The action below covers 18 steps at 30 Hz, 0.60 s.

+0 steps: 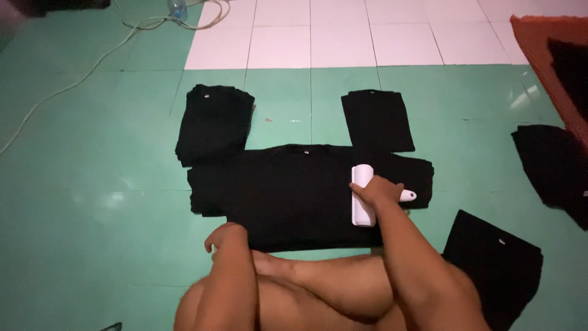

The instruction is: Using a lint roller to remove lint and dust from a black t-shirt laid out on the floor.

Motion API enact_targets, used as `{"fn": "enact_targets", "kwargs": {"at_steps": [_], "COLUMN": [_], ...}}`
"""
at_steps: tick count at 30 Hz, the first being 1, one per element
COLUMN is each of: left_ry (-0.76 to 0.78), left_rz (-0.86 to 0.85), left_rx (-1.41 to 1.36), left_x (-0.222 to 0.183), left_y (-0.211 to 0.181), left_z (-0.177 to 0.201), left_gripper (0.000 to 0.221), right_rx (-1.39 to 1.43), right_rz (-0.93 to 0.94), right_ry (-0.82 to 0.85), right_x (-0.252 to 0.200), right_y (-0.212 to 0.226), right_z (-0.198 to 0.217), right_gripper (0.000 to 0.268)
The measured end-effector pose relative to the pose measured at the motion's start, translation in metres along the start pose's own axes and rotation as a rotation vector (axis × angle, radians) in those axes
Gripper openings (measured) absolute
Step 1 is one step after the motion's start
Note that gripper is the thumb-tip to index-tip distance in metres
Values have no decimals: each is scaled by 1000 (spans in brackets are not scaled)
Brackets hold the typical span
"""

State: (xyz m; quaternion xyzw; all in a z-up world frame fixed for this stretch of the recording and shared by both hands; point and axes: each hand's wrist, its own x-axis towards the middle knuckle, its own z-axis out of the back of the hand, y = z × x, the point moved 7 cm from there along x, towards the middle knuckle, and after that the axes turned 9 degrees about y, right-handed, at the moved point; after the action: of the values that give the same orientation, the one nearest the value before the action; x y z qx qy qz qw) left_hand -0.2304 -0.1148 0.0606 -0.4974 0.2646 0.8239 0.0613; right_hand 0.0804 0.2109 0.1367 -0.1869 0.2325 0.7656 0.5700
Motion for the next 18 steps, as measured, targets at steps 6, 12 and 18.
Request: {"fn": "enact_targets", "kwargs": {"at_steps": [6,12,18], "left_ry": [64,19,56], "left_rz": [53,31,85], "left_rx": [76,-30,67], "left_x": [-11,14,-13], "left_y": [5,-8,-4], "left_z": [-1,10,4], "left_gripper": [52,45,47], "right_rx": [-4,8,-204], "right_rz": [-6,105,7], "right_ry": [2,-68,166], "right_x": [-7,-28,-30], "right_y": [5,28,11], "right_z": [1,30,-16], "right_gripper": [85,86,83]}}
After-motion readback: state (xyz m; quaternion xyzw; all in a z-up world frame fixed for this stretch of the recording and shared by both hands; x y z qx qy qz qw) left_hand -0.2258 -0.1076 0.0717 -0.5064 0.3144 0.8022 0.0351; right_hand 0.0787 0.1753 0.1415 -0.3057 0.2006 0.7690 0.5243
